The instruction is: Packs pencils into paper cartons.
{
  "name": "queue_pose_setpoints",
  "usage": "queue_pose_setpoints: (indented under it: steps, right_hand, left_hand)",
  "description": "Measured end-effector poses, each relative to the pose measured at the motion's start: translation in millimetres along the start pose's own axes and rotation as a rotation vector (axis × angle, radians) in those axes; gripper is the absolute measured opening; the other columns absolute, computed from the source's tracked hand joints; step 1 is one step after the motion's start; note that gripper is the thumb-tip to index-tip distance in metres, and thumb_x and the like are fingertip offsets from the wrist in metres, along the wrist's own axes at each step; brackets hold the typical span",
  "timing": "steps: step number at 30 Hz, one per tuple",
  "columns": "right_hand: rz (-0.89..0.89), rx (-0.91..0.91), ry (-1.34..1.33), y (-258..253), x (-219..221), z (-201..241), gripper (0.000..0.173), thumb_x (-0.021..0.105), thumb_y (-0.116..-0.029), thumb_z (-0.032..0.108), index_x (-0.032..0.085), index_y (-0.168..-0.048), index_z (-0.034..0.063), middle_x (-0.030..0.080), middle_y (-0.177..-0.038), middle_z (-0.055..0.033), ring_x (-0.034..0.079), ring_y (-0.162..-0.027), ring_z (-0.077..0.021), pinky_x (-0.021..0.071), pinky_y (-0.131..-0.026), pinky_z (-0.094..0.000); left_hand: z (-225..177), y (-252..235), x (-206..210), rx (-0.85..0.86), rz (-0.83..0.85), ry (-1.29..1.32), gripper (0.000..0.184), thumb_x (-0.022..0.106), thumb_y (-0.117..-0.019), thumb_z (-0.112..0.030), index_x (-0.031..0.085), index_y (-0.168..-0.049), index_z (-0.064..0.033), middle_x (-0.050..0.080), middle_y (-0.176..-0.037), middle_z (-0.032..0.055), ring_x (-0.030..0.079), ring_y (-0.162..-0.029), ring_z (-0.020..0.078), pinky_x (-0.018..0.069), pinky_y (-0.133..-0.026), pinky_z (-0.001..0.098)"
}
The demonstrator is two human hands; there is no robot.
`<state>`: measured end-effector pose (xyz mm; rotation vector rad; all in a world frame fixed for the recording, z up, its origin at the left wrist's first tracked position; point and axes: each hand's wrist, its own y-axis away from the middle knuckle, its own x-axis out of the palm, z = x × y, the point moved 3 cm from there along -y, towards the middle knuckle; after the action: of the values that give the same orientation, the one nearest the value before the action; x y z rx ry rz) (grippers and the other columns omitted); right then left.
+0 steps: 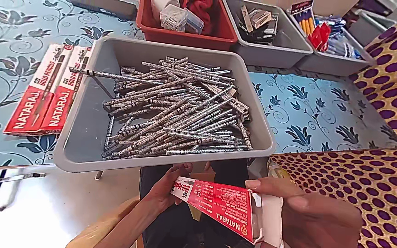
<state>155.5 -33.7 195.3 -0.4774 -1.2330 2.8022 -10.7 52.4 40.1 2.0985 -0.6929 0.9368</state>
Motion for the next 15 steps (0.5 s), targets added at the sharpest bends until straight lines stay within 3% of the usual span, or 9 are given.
queue_pose_setpoints:
  steps: [3,6,9,12,15]
  right_hand:
    - [0.049,-0.068,0.149,0,1,1,0.033,0.070,-0.0975,0.039,0.062,-0.118,0.0142,0.065,-0.129,0.0029,0.063,-0.123,-0.0087,0.0544,-0.100,-0.0227]
    - [0.048,-0.101,0.217,2,6,0,0.034,0.058,-0.1043,0.041,0.066,-0.124,0.0152,0.063,-0.135,0.0037,0.059,-0.128,-0.0083,0.0516,-0.104,-0.0221]
    - [0.031,-0.085,0.196,6,12,-2,0.040,0.040,-0.1102,0.039,0.063,-0.134,0.0167,0.059,-0.143,0.0047,0.054,-0.134,-0.0076,0.0462,-0.110,-0.0218]
    - [-0.067,0.025,0.051,6,14,0,0.040,0.049,-0.1077,0.042,0.056,-0.141,0.0213,0.063,-0.141,0.0090,0.059,-0.129,-0.0059,0.0497,-0.108,-0.0220]
    - [-0.251,0.174,-0.098,5,18,0,0.036,0.067,-0.0986,0.041,0.060,-0.130,0.0245,0.072,-0.126,0.0077,0.070,-0.113,-0.0078,0.0579,-0.097,-0.0232]
  left_hand:
    - [-2,1,1,0.015,-0.019,-0.013,0.026,0.043,-0.1011,-0.013,0.064,-0.087,-0.0189,0.067,-0.067,-0.0012,0.063,-0.049,0.0038,0.0477,-0.039,0.0171]
    - [-4,2,0,0.028,-0.029,-0.030,0.025,0.043,-0.1021,-0.015,0.065,-0.090,-0.0197,0.069,-0.070,-0.0012,0.064,-0.052,0.0038,0.0494,-0.041,0.0174]
    - [-5,2,-1,0.049,-0.041,-0.025,0.027,0.042,-0.1024,-0.014,0.065,-0.088,-0.0184,0.068,-0.070,-0.0011,0.065,-0.053,0.0040,0.0500,-0.042,0.0175]
    - [-5,1,0,0.070,-0.052,0.006,0.029,0.041,-0.1024,-0.012,0.065,-0.086,-0.0171,0.068,-0.068,-0.0003,0.065,-0.053,0.0050,0.0509,-0.043,0.0183]
    - [-7,1,0,0.094,-0.102,-0.010,0.031,0.040,-0.1030,-0.012,0.064,-0.084,-0.0164,0.069,-0.068,0.0002,0.065,-0.053,0.0053,0.0519,-0.044,0.0189]
